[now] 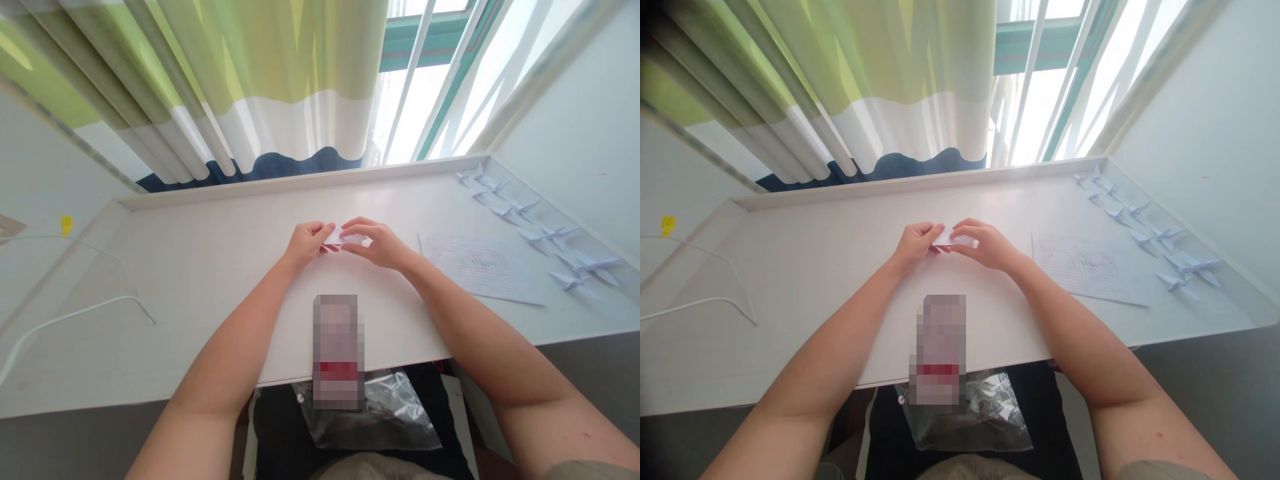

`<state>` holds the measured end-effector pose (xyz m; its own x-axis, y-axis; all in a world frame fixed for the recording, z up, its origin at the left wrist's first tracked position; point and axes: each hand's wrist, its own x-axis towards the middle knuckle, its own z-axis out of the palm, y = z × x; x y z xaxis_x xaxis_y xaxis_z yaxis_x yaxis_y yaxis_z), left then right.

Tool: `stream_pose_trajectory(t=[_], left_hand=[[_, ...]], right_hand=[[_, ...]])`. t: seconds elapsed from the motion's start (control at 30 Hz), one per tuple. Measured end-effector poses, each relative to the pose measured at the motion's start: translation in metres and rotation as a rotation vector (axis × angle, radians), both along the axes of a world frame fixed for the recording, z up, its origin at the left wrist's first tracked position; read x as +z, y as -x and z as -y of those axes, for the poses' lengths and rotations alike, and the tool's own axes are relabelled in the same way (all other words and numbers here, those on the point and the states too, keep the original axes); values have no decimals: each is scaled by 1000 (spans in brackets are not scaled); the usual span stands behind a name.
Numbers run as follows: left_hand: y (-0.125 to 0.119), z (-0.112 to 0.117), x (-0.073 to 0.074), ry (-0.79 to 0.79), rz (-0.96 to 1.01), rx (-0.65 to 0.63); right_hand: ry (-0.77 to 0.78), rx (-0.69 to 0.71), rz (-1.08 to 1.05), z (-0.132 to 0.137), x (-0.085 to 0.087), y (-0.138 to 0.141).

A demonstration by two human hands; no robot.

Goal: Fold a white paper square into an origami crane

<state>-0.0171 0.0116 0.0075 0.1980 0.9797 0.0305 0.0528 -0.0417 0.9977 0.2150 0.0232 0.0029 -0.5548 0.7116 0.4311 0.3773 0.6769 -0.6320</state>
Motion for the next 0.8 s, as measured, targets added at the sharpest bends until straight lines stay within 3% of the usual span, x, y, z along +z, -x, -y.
stream_pose_trajectory(t=[0.1, 0.23, 0.37, 0.63, 0.8], left_hand=[[3, 0, 1, 0, 27, -39], [5, 0, 0, -18, 28, -114], [3, -1, -4, -36, -37, -106], [2, 0, 0, 7, -28, -145], [-1, 3, 2, -5, -27, -175]], right_hand=[[81, -1, -70, -2, 1, -1], [252, -117, -158, -2, 2, -2], [422, -171, -225, -1, 1, 1], [381, -282, -347, -1, 0, 6], [383, -227, -330, 1, 1, 11]])
